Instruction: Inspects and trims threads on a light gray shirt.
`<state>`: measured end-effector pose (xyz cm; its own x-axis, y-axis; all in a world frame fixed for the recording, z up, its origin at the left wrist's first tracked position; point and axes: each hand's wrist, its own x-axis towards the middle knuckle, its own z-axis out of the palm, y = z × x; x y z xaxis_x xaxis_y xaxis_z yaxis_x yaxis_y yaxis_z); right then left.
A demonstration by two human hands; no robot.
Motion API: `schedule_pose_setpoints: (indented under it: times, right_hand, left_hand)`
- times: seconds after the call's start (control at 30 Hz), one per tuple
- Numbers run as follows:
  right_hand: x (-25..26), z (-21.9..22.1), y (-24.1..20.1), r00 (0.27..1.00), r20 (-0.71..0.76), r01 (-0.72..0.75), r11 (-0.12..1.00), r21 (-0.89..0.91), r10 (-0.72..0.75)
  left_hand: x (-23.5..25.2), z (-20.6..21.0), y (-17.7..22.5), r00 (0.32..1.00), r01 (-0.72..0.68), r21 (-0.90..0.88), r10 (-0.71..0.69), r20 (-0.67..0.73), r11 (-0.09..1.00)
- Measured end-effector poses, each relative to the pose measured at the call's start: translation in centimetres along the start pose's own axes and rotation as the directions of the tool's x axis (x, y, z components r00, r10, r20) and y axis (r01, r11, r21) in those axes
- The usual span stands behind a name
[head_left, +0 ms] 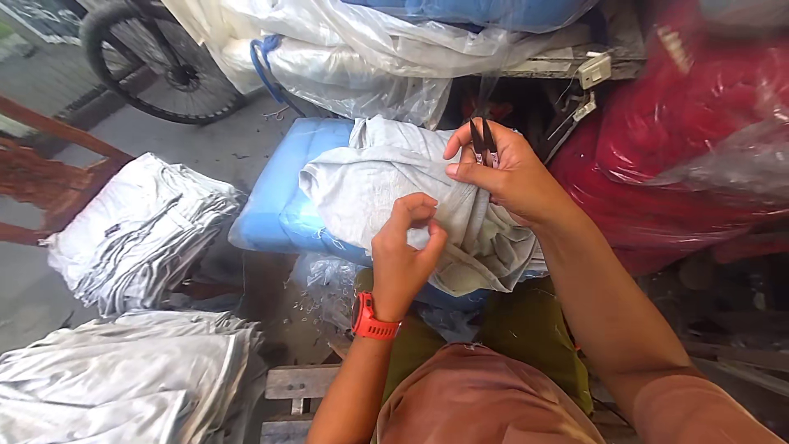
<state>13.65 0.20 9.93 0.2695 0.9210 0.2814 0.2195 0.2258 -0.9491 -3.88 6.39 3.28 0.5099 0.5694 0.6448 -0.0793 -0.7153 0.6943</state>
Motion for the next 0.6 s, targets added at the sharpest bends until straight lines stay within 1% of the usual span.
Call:
schedule_pose_setpoints:
  times: [0.07, 0.13, 0.3, 0.4, 0.47, 0.5, 0.53, 0.6]
  right_hand:
    - [0.05, -0.18, 0.02, 1.000, -0.015, -0.009, 1.000, -0.021, 0.009]
    - [0.08, -0.09, 0.04, 1.000, -0.022, -0.017, 1.000, -0.018, 0.016]
    - [0.05, 0.25, 0.02, 0.999, -0.025, -0.029, 0.999, 0.017, 0.029]
    - [0.08, 0.34, -0.09, 0.999, -0.022, -0.036, 0.999, 0.021, 0.037]
    - [0.11, 0.21, -0.20, 0.999, -0.014, -0.043, 0.999, 0.020, 0.043]
    - [0.13, 0.17, -0.22, 0.999, -0.018, -0.047, 0.999, 0.022, 0.047]
    - [0.16, 0.15, -0.19, 0.998, -0.024, -0.050, 0.998, 0.029, 0.051]
    - [0.26, 0.18, 0.07, 0.997, -0.033, -0.066, 0.997, 0.044, 0.068]
  left_hand:
    - [0.19, -0.67, -0.39, 0.997, 0.061, -0.122, -0.056, 0.048, 0.991]
    - [0.33, -1.05, -0.70, 0.993, 0.095, -0.181, -0.080, 0.090, 0.979]
    - [0.21, -0.71, -1.09, 0.996, 0.008, -0.152, 0.006, 0.090, 0.988]
    - [0.15, -0.29, -1.14, 0.996, -0.070, -0.069, 0.073, 0.054, 0.995]
    - [0.31, -0.31, -1.12, 0.995, -0.073, -0.010, 0.074, 0.068, 0.997]
    - [0.41, -0.43, -1.00, 0.994, -0.039, -0.016, 0.041, 0.097, 0.999]
    - [0.47, -0.62, -0.84, 0.989, 0.022, -0.065, -0.012, 0.144, 0.998]
    - [0.48, -1.00, -0.54, 0.959, 0.192, -0.252, -0.126, 0.254, 0.949]
